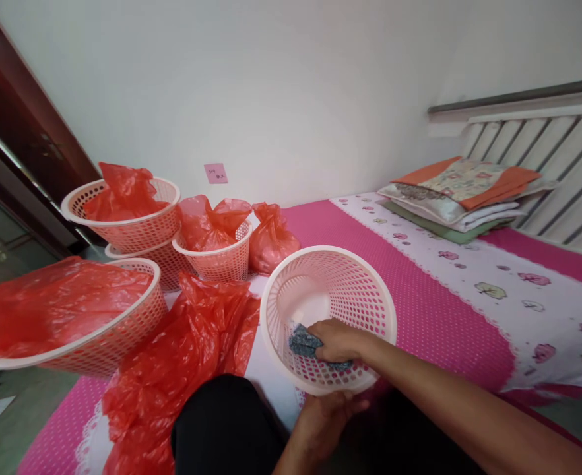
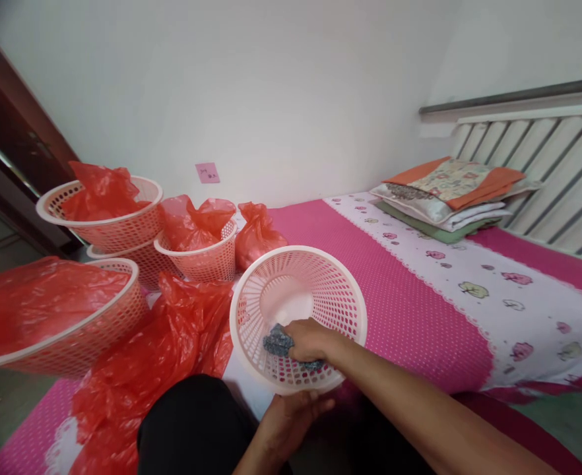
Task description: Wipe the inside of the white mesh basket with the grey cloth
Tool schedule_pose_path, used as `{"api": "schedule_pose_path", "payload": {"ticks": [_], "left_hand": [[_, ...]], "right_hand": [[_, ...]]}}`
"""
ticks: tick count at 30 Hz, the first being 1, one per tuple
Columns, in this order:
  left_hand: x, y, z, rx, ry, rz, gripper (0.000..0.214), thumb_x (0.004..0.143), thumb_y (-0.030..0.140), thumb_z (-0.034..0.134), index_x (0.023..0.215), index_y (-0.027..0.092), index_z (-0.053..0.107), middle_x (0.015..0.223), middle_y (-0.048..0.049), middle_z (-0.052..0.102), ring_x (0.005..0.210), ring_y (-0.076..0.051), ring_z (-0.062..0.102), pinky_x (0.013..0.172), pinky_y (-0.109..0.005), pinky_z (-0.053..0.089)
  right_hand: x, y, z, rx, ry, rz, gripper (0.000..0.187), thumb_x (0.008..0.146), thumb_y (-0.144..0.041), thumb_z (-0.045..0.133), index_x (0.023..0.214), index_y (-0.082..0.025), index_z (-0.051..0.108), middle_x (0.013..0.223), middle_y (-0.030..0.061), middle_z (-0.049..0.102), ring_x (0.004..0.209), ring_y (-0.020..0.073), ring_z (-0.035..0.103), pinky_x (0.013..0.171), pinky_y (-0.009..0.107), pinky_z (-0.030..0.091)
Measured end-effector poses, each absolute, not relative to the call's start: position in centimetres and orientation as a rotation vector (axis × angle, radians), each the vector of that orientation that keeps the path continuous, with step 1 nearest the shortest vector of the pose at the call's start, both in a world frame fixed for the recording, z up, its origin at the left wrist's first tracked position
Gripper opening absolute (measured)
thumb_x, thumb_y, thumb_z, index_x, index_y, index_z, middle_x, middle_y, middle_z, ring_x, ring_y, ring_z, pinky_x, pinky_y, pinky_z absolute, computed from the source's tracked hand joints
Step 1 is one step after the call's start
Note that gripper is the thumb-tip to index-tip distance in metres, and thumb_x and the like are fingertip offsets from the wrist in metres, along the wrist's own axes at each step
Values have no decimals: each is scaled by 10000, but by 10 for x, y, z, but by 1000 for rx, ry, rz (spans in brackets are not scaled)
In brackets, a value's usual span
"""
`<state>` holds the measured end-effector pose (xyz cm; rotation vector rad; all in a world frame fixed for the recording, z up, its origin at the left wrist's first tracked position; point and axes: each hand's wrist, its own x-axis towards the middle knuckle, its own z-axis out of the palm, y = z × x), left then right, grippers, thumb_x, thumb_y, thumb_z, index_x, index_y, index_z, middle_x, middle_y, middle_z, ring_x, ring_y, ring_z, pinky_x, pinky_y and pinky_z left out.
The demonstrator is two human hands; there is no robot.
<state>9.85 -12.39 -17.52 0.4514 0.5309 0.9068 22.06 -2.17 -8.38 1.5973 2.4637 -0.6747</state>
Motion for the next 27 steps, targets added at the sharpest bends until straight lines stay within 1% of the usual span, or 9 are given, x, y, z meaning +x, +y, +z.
{"api": "schedule_pose_path", "payload": {"ticks": [5,9,13,16,20,22,23,25,27], "left_hand": [[96,-124,-174,457,532,920,460,610,222,984,1036,203,813,1147,-85,835,1130,-306,755,899,-401,612],[96,-124,-172,491,545,904,511,620,238,984,1099,195,810,1180,-126,819,1162,-340,741,952,-457,595],[97,-124,-170,500,577,902,513,617,211,986,1096,177,805,1174,-161,807,1111,-342,750,958,-477,584],[99,-125,-171,512,595,894,497,603,217,989,1066,195,810,1130,-145,813,1053,-323,753,955,-475,584],[103,-126,-174,528,649,890,490,569,143,965,1029,210,811,1037,-101,826,952,-278,753,950,-451,589],[105,-126,-177,544,652,919,515,576,179,969,1063,209,805,989,-92,826,897,-268,751,970,-478,588],[106,-126,-179,542,644,947,538,595,219,970,1104,207,798,987,-96,827,903,-275,753,992,-499,583],[107,-125,-183,506,613,984,584,634,301,961,1180,192,782,998,-120,827,979,-316,762,1025,-539,571],[108,-123,-188,437,597,991,598,661,366,942,1205,178,779,1005,-143,827,1080,-370,756,1007,-563,579]], "right_hand": [[228,-40,-83,1685,2555,-837,310,788,-194,642,1065,-171,780,1104,135,813,1022,295,752,788,288,458],[228,-56,-80,1821,2563,-934,296,763,-172,630,1020,-189,775,1029,91,814,931,250,733,747,267,424],[227,-67,-75,1918,2539,-1019,211,737,-178,626,909,-197,746,875,51,780,794,212,686,671,263,375],[228,-73,-72,1953,2523,-1106,144,734,-193,626,851,-197,709,805,38,749,742,203,661,638,271,343],[225,-82,-68,1983,2527,-1142,153,744,-187,616,877,-192,690,877,58,764,826,222,673,686,280,357],[223,-86,-65,1986,2526,-1136,159,755,-195,610,898,-190,681,923,72,769,861,230,669,713,287,365],[222,-88,-64,1988,2529,-1140,158,758,-201,607,901,-190,674,942,77,769,873,233,665,721,289,367],[219,-92,-62,1994,2544,-1172,145,760,-213,601,891,-194,659,963,79,767,891,233,655,735,292,375],[216,-95,-62,1987,2575,-1241,128,759,-222,597,872,-198,651,949,68,762,887,228,645,748,294,384]]}}
